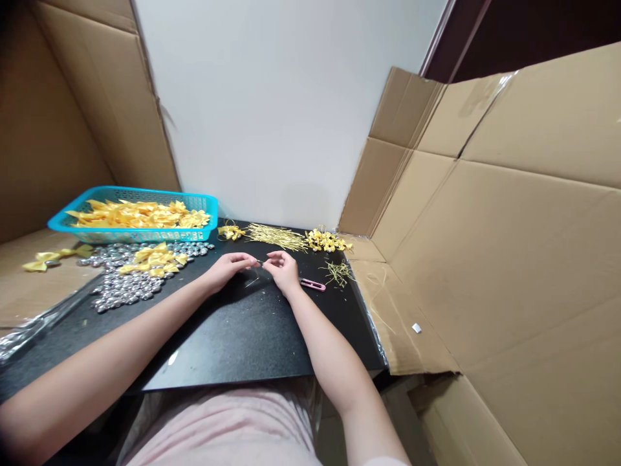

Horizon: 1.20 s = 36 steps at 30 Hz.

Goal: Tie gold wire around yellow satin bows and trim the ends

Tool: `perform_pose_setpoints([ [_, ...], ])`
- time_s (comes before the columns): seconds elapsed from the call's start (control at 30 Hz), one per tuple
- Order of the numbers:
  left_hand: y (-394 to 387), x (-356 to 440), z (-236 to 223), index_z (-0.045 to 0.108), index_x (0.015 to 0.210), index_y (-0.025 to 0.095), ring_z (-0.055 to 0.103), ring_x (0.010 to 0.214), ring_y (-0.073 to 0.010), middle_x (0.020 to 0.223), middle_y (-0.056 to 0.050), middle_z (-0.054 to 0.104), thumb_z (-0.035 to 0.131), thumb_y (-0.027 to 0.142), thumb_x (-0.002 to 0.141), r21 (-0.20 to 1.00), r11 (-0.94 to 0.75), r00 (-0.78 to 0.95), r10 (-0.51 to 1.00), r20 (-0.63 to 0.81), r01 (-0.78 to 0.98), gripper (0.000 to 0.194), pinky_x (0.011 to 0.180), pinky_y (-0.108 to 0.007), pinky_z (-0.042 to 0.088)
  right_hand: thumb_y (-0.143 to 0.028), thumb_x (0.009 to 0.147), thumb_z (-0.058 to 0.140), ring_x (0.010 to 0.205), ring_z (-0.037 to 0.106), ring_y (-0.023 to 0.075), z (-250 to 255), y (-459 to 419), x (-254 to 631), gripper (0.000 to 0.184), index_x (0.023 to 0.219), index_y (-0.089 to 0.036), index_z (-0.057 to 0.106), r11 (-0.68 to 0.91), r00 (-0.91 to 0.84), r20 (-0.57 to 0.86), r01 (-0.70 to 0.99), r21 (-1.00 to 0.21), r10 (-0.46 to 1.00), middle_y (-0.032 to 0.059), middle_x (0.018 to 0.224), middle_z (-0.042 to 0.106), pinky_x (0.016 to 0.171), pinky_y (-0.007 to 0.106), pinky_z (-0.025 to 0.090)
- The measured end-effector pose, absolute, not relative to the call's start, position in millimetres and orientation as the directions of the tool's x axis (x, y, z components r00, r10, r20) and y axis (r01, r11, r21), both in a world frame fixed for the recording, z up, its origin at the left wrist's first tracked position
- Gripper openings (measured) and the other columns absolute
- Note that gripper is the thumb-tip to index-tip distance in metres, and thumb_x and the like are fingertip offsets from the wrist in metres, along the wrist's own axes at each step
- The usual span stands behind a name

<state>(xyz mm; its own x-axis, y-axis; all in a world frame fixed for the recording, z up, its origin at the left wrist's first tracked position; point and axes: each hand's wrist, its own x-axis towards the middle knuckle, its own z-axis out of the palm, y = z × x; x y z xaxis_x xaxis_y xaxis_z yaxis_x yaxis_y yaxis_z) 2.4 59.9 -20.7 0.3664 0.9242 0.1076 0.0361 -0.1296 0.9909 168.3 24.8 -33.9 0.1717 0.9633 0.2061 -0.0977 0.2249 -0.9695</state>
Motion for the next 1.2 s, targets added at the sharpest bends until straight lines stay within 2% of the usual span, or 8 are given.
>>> perform_pose_setpoints([
  [0.13,62,4,-22,0.069,0.070,0.015,0.055,0.063,-0.0145,0.077,-0.007,0.073,0.078,0.049,0.057,0.996,-0.091,0.379,0.921,0.093,-0.024,0.038,0.057,-0.025,0.038,-0.026,0.055,0.077,0.071,0.068,0.0152,-34,28,171,0.037,0.085,-0.019,0.058,0.149,0.130,0.124,-0.206,-0.967,0.984,-0.0039,0.069,0.063,0.077,0.030,0.053],
  [0.3,64,5,-25,0.064,0.072,0.014,0.050,0.055,-0.0110,0.065,-0.001,0.064,0.081,0.050,0.056,0.995,-0.050,0.400,0.913,0.080,-0.085,0.042,0.053,-0.024,0.036,-0.027,0.058,0.076,0.071,0.070,0.0161,-32,29,175,0.034,0.085,-0.020,0.057,0.065,0.078,0.043,-0.315,-0.947,0.996,-0.0033,0.071,0.062,0.073,0.030,0.055],
  [0.37,65,4,-27,0.063,0.073,0.014,0.049,0.053,-0.0099,0.063,0.002,0.059,0.080,0.048,0.063,0.995,-0.036,0.412,0.908,0.073,-0.098,0.039,0.053,-0.023,0.037,-0.026,0.058,0.076,0.065,0.067,0.0138,-32,29,176,0.034,0.085,-0.020,0.056,0.051,0.065,0.030,-0.342,-0.939,0.997,-0.0038,0.069,0.062,0.071,0.030,0.055],
  [0.5,68,3,-30,0.061,0.081,0.014,0.050,0.054,-0.0094,0.066,0.004,0.056,0.065,0.038,0.088,0.994,-0.012,0.440,0.896,0.058,-0.106,0.026,0.053,-0.023,0.043,-0.026,0.058,0.077,0.053,0.057,0.0086,-31,29,178,0.033,0.082,-0.021,0.055,0.049,0.055,0.031,-0.356,-0.933,0.998,-0.0054,0.066,0.060,0.068,0.029,0.055],
  [0.63,69,2,-31,0.060,0.085,0.013,0.053,0.056,-0.0095,0.070,0.003,0.057,0.059,0.035,0.094,0.995,0.000,0.458,0.888,0.047,-0.104,0.024,0.054,-0.024,0.046,-0.029,0.058,0.077,0.050,0.051,0.0066,-30,27,176,0.030,0.078,-0.020,0.057,0.056,0.034,0.047,-0.314,-0.948,0.998,-0.0070,0.061,0.057,0.067,0.029,0.055],
  [0.77,66,3,-28,0.060,0.080,0.014,0.049,0.053,-0.0093,0.064,0.004,0.054,0.062,0.038,0.090,0.995,-0.011,0.471,0.880,0.058,-0.102,0.026,0.053,-0.024,0.043,-0.028,0.053,0.078,0.051,0.050,0.0069,-29,24,170,0.025,0.070,-0.018,0.063,0.057,-0.009,0.061,-0.225,-0.973,0.998,-0.0062,0.059,0.058,0.061,0.024,0.051],
  [0.97,60,4,-22,0.065,0.066,0.016,0.040,0.049,-0.0093,0.051,0.005,0.048,0.079,0.044,0.059,0.997,-0.043,0.495,0.866,0.068,-0.062,0.032,0.050,-0.024,0.030,-0.031,0.058,0.077,0.052,0.046,0.0076,-24,19,166,0.023,0.055,-0.017,0.058,0.072,-0.058,0.081,-0.131,-0.989,0.995,-0.0067,0.052,0.052,0.058,0.022,0.045],
  [1.2,48,4,-14,0.066,0.058,0.017,0.031,0.044,-0.0087,0.045,0.005,0.043,0.079,0.042,0.059,1.000,0.003,0.625,0.780,0.001,-0.004,0.028,0.047,-0.025,0.024,-0.038,0.069,0.065,0.045,0.034,0.0074,-20,14,163,0.039,0.048,-0.020,0.038,-0.010,-0.133,0.016,-0.191,-0.982,0.991,-0.0070,0.046,0.036,0.056,0.024,0.046],
])
